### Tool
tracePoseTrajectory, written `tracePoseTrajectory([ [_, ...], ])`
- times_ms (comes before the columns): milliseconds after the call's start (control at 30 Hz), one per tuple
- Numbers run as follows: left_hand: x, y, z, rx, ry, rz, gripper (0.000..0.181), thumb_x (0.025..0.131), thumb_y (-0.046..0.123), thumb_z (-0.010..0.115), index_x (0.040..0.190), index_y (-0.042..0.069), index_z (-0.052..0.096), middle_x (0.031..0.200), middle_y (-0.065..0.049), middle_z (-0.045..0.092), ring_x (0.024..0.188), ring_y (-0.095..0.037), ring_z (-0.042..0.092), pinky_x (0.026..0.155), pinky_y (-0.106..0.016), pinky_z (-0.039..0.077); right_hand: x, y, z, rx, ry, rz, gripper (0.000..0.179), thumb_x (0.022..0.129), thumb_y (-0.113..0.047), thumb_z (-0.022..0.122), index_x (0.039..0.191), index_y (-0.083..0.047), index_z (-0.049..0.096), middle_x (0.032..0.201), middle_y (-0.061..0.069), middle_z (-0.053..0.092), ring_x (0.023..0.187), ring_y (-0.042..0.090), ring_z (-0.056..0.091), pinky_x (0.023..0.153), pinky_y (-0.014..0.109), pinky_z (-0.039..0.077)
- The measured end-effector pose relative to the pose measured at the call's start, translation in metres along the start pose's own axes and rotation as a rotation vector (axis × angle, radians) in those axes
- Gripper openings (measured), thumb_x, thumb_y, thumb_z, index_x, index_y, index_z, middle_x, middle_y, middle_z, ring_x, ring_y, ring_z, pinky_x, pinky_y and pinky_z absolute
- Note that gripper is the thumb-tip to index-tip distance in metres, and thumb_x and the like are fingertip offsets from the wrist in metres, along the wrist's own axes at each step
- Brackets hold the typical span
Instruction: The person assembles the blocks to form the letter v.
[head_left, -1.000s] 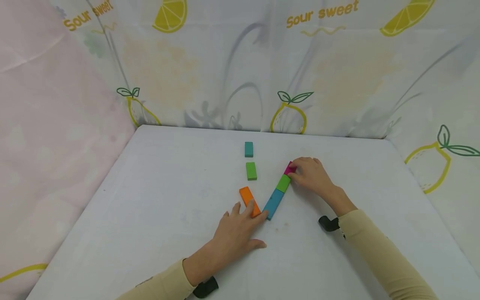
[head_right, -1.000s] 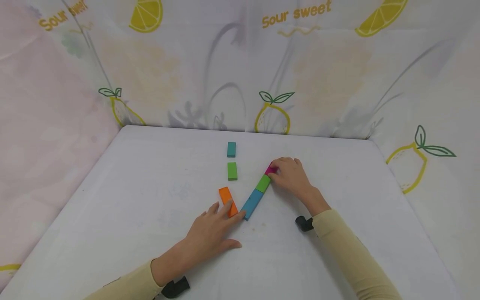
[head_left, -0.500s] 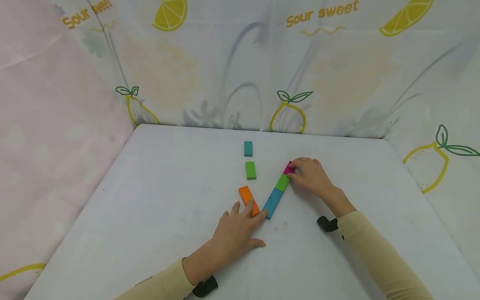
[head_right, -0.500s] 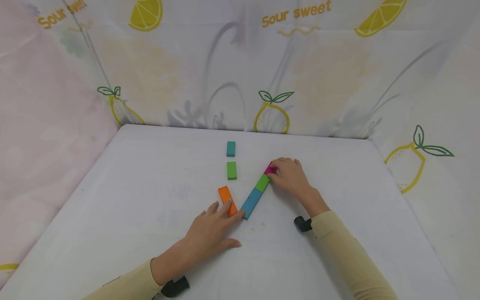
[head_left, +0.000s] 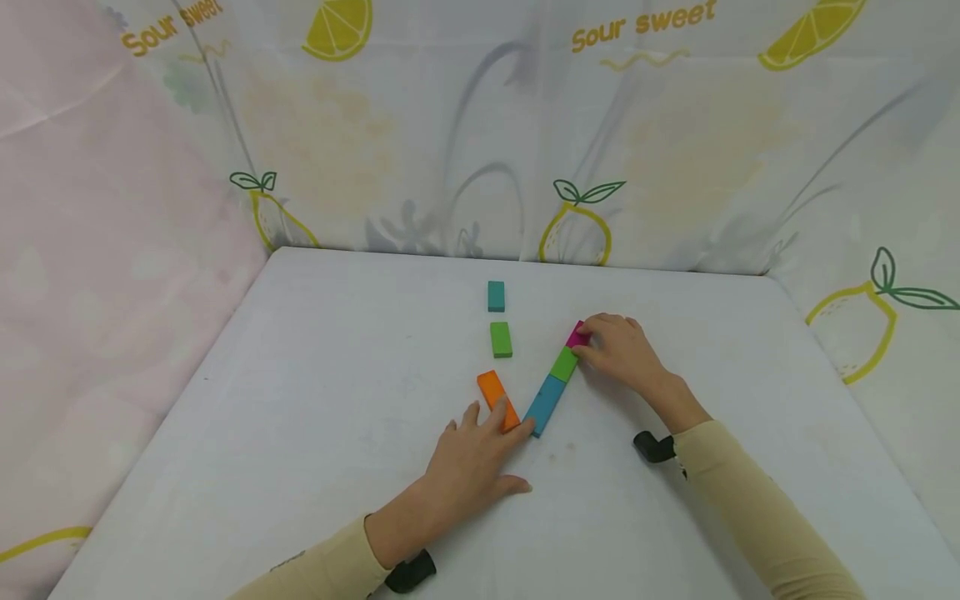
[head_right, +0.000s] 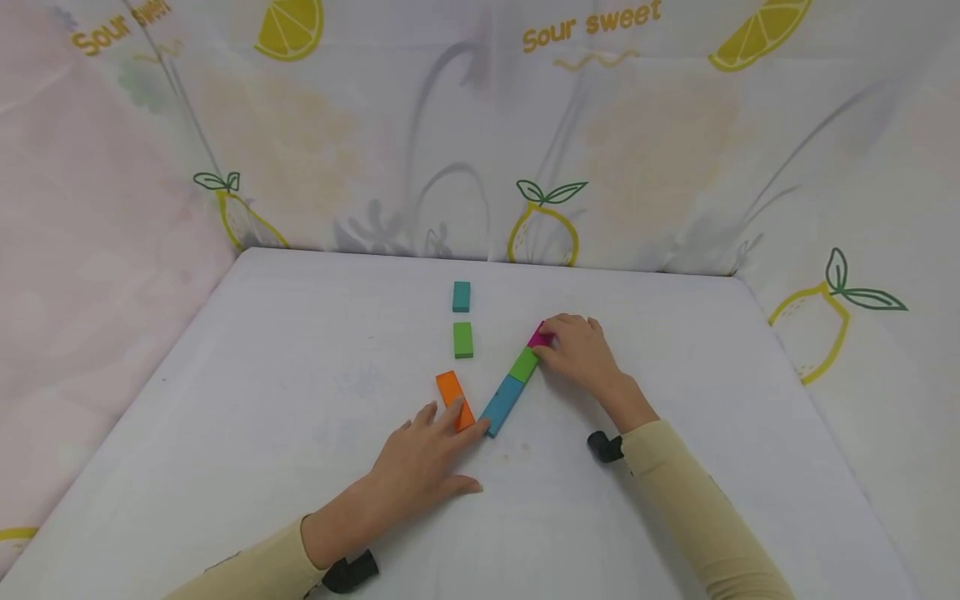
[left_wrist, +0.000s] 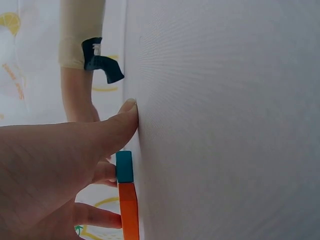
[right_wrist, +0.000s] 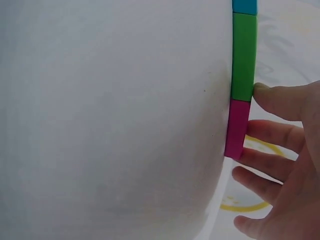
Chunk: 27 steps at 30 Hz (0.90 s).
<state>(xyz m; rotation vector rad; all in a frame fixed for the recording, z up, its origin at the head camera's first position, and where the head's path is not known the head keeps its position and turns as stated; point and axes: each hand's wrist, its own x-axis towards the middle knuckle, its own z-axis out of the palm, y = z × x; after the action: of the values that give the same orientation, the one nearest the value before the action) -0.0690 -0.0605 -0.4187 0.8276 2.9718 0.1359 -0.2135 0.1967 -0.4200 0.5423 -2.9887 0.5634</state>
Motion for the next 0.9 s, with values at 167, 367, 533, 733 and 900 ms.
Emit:
tracePoseTrajectory([
  [167,0.0002,-0.0001,-0.0004,0.006,-0.001,-0.002,0.074,0.079,0.067,0.069,0.144,0.036,0.050,0.148,-0.010,0.049,0.125,-0.041,0.054,0.082,-0.051,0.057,-0.0005,0.0000,-0.0001,-0.003,0.004,-0.006,0.028,0.091,-0.026,0.071,0.109,-0.005,0.069,0.119,0.016,0.069,0.115,0.038,0.060,0.103,0.061,0.037],
  [367,0.0000,-0.0001,-0.0012,0.008,-0.002,-0.001,0.075,0.079,0.067,0.069,0.144,0.036,0.050,0.148,-0.009,0.049,0.125,-0.040,0.054,0.082,-0.051,0.057,-0.0005,0.0001,0.0002,-0.004,0.007,-0.004,0.029,0.090,-0.027,0.071,0.109,-0.005,0.069,0.120,0.017,0.068,0.116,0.039,0.060,0.103,0.061,0.037],
  [533,-0.0009,0.0003,-0.0020,0.012,0.007,-0.002,0.074,0.079,0.067,0.069,0.144,0.035,0.050,0.147,-0.009,0.049,0.124,-0.041,0.055,0.081,-0.051,0.057,0.0000,0.0001,0.0012,0.000,0.007,-0.001,0.029,0.090,-0.027,0.071,0.109,-0.005,0.068,0.121,0.016,0.068,0.116,0.039,0.059,0.104,0.061,0.037],
  [733,-0.0013,0.0004,-0.0015,0.028,0.016,0.000,0.075,0.079,0.067,0.069,0.144,0.035,0.050,0.146,-0.009,0.050,0.123,-0.040,0.056,0.080,-0.050,0.057,-0.0001,-0.0006,0.0008,0.007,0.004,-0.003,0.029,0.091,-0.026,0.070,0.110,-0.005,0.068,0.120,0.017,0.068,0.115,0.039,0.060,0.102,0.060,0.038],
  [900,-0.0010,0.0004,-0.0015,0.040,0.018,-0.002,0.077,0.079,0.068,0.068,0.145,0.034,0.047,0.146,-0.009,0.050,0.123,-0.039,0.055,0.080,-0.048,0.057,0.0000,0.0003,0.0017,0.013,-0.002,0.005,0.030,0.091,-0.026,0.069,0.112,-0.004,0.068,0.121,0.017,0.067,0.116,0.039,0.060,0.102,0.060,0.039],
])
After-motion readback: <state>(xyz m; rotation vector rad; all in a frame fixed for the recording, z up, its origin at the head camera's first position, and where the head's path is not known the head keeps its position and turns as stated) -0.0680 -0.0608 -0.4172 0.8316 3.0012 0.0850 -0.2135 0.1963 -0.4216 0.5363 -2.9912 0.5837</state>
